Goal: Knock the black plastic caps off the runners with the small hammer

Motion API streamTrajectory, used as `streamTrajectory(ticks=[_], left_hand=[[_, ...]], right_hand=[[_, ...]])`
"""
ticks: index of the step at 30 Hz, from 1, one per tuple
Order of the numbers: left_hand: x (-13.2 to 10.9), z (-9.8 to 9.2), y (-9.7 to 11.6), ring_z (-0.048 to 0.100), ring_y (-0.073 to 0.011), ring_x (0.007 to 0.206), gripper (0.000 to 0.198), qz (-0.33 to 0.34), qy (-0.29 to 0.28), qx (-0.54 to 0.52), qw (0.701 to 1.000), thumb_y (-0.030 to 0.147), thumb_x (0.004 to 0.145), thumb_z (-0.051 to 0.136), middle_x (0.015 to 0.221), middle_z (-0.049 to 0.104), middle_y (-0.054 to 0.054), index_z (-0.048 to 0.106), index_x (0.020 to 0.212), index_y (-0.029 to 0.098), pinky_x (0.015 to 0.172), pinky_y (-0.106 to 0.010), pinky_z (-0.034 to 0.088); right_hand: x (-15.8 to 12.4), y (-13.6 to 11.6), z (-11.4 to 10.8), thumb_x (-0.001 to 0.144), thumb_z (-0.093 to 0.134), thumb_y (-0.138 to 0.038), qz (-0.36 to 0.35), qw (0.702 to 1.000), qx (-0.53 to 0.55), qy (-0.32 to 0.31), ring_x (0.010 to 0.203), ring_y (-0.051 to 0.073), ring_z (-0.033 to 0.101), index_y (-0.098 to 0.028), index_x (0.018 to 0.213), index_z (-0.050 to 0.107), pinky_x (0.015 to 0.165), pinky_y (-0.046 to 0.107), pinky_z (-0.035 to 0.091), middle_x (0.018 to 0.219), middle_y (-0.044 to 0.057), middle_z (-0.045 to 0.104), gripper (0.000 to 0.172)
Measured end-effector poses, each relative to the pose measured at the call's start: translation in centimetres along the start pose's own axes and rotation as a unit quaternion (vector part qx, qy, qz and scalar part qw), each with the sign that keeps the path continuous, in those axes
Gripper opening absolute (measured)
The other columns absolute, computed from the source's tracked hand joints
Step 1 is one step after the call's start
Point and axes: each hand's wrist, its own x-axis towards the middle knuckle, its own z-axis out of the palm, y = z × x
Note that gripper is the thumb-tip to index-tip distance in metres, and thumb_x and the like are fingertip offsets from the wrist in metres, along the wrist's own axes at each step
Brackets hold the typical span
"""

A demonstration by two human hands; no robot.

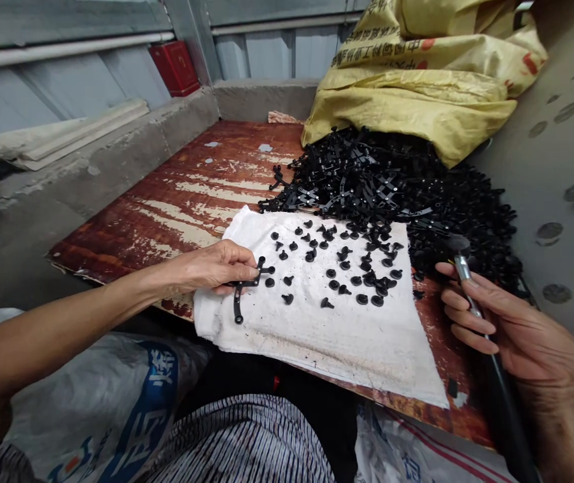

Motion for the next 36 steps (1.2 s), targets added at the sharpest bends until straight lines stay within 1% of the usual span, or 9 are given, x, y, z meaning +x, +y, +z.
streamTrajectory(ticks=[3,5,9,11,13,20,24,30,36], left_hand=[[-0.9,0.2,0.5,0.036,-0.0010,0.033,0.021,-0.029,-0.016,-0.039,0.999,0.018,0.088,0.054,0.056,0.056,0.002,0.054,0.068,0.014,0.036,-0.017,0.023],[-1.3,0.4,0.7,0.036,-0.0001,0.032,0.022,-0.034,-0.020,-0.056,0.998,0.016,0.089,0.053,0.056,0.057,0.002,0.054,0.068,0.013,0.036,-0.017,0.023],[-1.5,0.7,0.9,0.036,0.0003,0.031,0.023,-0.045,-0.009,-0.078,0.996,0.013,0.090,0.052,0.055,0.057,0.003,0.053,0.068,0.013,0.036,-0.016,0.024],[-1.4,0.7,1.0,0.036,0.0003,0.031,0.023,-0.046,-0.009,-0.084,0.995,0.012,0.090,0.051,0.055,0.058,0.003,0.054,0.068,0.012,0.036,-0.016,0.025],[-1.4,0.8,1.0,0.037,0.0003,0.031,0.023,-0.047,-0.008,-0.088,0.995,0.012,0.090,0.052,0.055,0.058,0.003,0.054,0.068,0.012,0.035,-0.016,0.024],[-1.3,0.8,0.7,0.038,0.0004,0.030,0.022,-0.056,-0.002,-0.102,0.993,0.012,0.090,0.054,0.054,0.057,0.003,0.055,0.068,0.012,0.034,-0.016,0.022],[-1.3,0.7,0.7,0.038,0.0005,0.030,0.022,-0.049,-0.005,-0.100,0.994,0.012,0.090,0.054,0.055,0.057,0.003,0.055,0.068,0.012,0.034,-0.015,0.023],[-1.0,0.7,0.2,0.039,-0.0001,0.031,0.021,-0.037,-0.008,-0.092,0.995,0.015,0.089,0.055,0.057,0.058,0.002,0.055,0.068,0.013,0.034,-0.016,0.023],[-0.9,0.6,0.2,0.038,-0.0003,0.032,0.021,-0.035,-0.011,-0.071,0.997,0.016,0.089,0.055,0.058,0.058,0.001,0.054,0.068,0.013,0.035,-0.016,0.023]], right_hand=[[-0.3,-0.1,0.3,0.059,0.081,-0.033,0.014,0.999,0.025,0.015,0.039,0.001,0.023,-0.023,0.089,0.069,0.028,0.009,0.024,0.059,-0.006,0.037,0.034],[-0.4,-0.2,0.3,0.062,0.079,-0.033,0.019,0.999,0.029,0.029,0.038,0.001,0.024,-0.022,0.090,0.069,0.028,0.009,0.022,0.059,-0.005,0.038,0.031],[-0.5,-0.3,0.5,0.080,0.066,-0.031,0.033,0.998,0.031,0.040,0.036,0.001,0.026,-0.023,0.091,0.069,0.031,0.011,0.019,0.060,-0.005,0.038,0.014],[-0.6,-0.5,0.6,0.089,0.057,-0.031,0.035,0.998,0.029,0.038,0.036,0.000,0.027,-0.023,0.092,0.069,0.033,0.012,0.018,0.060,-0.005,0.038,0.014],[-0.6,-0.6,0.7,0.093,0.052,-0.032,0.031,0.999,0.019,0.040,0.036,0.000,0.028,-0.022,0.092,0.068,0.034,0.015,0.015,0.059,-0.005,0.038,0.019],[-0.3,-0.9,1.0,0.090,0.053,-0.043,0.004,0.999,-0.042,0.034,0.035,0.002,0.026,-0.022,0.089,0.064,0.038,0.024,0.007,0.054,-0.007,0.036,0.024],[-0.2,-0.8,1.1,0.089,0.054,-0.035,0.023,0.998,-0.020,0.058,0.035,0.002,0.025,-0.021,0.087,0.066,0.039,0.023,0.006,0.054,-0.006,0.036,0.018],[-0.2,-0.5,0.6,0.086,0.054,-0.025,0.024,0.998,0.001,0.056,0.037,0.002,0.023,-0.023,0.089,0.070,0.038,0.020,0.007,0.058,-0.004,0.038,0.016],[0.0,-0.3,0.6,0.082,0.057,-0.026,0.030,0.997,0.015,0.063,0.037,0.002,0.021,-0.022,0.088,0.070,0.034,0.016,0.012,0.060,-0.004,0.036,0.015]])
